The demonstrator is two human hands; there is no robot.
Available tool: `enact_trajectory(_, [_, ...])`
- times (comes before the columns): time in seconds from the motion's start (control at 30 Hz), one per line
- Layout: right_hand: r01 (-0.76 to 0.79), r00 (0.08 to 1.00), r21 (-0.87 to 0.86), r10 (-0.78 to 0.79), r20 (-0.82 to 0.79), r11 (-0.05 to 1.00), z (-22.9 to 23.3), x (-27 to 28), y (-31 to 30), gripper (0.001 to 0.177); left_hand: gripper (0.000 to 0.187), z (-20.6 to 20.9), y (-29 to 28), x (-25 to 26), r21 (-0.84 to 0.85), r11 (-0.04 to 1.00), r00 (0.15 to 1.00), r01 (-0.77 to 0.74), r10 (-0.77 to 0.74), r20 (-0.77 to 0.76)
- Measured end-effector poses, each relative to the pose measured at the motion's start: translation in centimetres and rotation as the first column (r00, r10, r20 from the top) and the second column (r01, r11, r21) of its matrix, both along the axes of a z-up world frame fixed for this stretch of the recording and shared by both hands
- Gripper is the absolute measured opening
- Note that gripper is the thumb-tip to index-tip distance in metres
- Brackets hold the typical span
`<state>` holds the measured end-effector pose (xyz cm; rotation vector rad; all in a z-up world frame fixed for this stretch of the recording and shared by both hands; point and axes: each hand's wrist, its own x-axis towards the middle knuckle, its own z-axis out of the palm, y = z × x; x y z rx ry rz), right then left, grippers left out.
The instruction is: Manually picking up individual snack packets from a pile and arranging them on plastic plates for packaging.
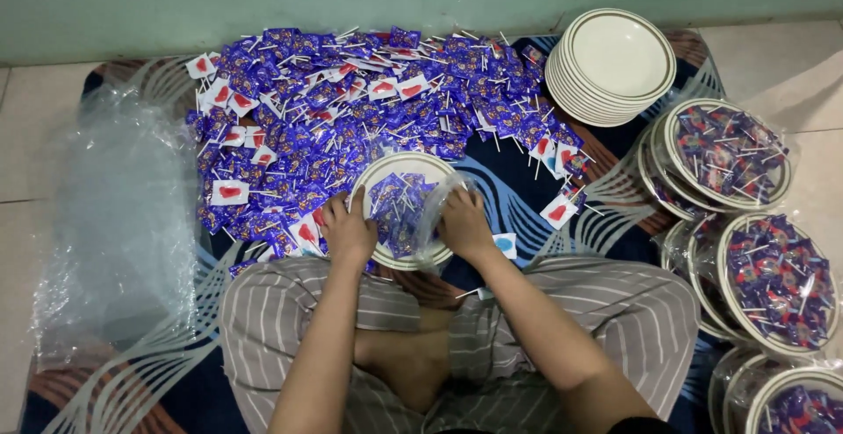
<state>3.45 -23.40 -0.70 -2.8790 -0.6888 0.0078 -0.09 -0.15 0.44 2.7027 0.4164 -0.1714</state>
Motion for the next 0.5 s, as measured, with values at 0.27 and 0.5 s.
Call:
enact_trajectory(0.27, [0.053,0.998,0.358,-0.061,0.013,0.932,-2.6,1.0,-2.0,0.021,0.068,0.4,-0.1,0.1,-0.012,1.000,1.000,-0.002,0.003,0.004])
enact_trajectory(0.5, [0.291,0.908,0.636,-0.416,0.052,0.715,-0.2,4.7,-5.6,0.017,0.069,1.0,-0.1,0.2,-0.037,0.999,1.000,-0.012,0.013,0.017])
